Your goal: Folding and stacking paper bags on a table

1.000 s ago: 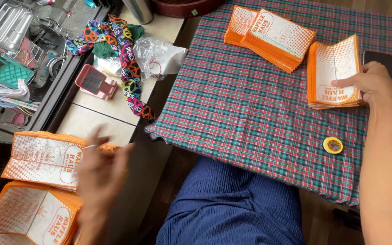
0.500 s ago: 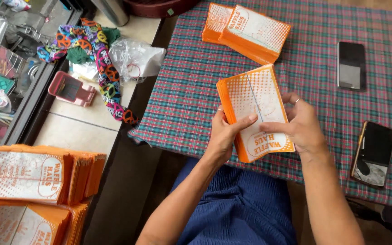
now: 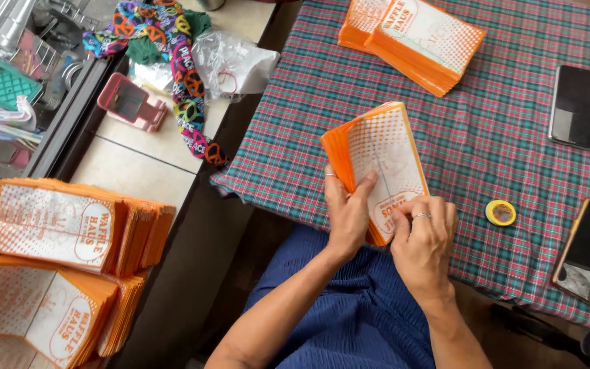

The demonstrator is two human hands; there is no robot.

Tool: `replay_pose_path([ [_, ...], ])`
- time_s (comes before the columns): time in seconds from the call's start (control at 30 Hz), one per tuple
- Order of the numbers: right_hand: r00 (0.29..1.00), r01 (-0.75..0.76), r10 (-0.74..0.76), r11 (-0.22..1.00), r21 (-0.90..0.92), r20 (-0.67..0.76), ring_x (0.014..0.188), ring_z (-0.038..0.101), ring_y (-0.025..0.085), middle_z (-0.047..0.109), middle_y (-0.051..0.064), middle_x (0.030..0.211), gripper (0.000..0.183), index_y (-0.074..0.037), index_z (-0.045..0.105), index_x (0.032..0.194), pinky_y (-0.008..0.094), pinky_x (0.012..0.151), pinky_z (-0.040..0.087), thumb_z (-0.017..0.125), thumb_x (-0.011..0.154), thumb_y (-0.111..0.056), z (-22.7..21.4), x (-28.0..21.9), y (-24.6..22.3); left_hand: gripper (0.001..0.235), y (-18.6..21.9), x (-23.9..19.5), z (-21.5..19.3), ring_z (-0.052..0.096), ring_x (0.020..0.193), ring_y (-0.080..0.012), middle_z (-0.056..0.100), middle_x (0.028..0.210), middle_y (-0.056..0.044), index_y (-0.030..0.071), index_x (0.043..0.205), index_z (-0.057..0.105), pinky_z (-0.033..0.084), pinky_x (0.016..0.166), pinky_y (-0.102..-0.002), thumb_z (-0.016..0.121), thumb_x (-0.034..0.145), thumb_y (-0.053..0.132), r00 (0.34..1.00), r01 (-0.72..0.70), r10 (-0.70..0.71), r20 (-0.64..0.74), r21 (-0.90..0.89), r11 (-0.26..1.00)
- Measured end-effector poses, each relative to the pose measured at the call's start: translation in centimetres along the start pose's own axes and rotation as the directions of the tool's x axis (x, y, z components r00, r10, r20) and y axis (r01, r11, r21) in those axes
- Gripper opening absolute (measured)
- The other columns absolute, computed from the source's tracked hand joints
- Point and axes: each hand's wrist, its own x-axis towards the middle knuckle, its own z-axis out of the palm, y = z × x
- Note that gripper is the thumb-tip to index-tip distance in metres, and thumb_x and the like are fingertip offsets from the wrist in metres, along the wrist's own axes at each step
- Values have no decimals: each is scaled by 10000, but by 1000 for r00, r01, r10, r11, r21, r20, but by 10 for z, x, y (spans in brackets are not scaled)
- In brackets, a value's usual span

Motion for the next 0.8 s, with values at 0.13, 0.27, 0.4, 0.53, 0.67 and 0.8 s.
replay_pose_path([
  [0.13, 1000, -20, 20, 993, 112, 4, 827, 595, 277, 533, 35, 894, 182, -84, 601, 968, 358, 724, 487, 640, 1096, -207, 3, 5, -5, 389, 7, -2, -5, 649, 1002, -170, 704, 1079, -145, -18, 1224, 563, 572, 868, -420, 763, 896, 44, 999, -50, 50, 5, 53, 997],
  [0.27, 1000, -19, 18, 988, 150, 6, 811, 643, 259, 580, 53, 908, 171, -55, 691, 1086, 347, 683, 529, 707, 1057, -222, 3, 10, -17, 413, 9, -7, -10, 635, 1089, -207, 679, 1112, -175, -39, 1238, 564, 545, 944, -463, 766, 888, 45, 994, -89, 94, -48, 107, 990],
  [0.4, 996, -77, 59, 941, 329, 64, 805, 638, 301, 578, 90, 855, 110, -38, 618, 996, 381, 740, 505, 610, 1098, -77, 11, 8, -9, 349, 26, -6, -20, 666, 959, -200, 689, 1021, -167, -42, 1199, 574, 579, 804, -445, 764, 923, 57, 984, -179, 180, -3, 108, 978],
  [0.53, 914, -405, 213, 562, 722, 346, 919, 715, 257, 681, 132, 882, 135, -6, 581, 998, 391, 917, 534, 495, 1100, -24, -13, 9, 7, 364, 31, 15, -48, 691, 926, -175, 699, 1000, -130, 10, 1187, 568, 591, 736, -356, 785, 898, 52, 977, -207, 201, 65, 98, 974],
  [0.67, 764, -603, 115, -226, 765, 635, 604, 379, 153, 424, 5, 704, 59, -75, 604, 1043, 325, 730, 383, 567, 1010, -108, -36, 26, 33, 544, 53, 19, -59, 688, 917, -203, 662, 1100, -113, 48, 1273, 494, 638, 763, -359, 788, 819, 105, 975, 82, -44, 220, -170, 982],
  [0.8, 788, -537, 66, -412, 736, 612, 576, 444, 101, 504, -5, 742, 197, -62, 634, 1197, 435, 990, 485, 605, 1003, -59, -39, 28, 57, 545, 57, 19, -69, 733, 834, -269, 701, 1059, -157, 53, 1177, 498, 657, 714, -398, 843, 762, 135, 856, 343, -248, 454, -138, 929],
])
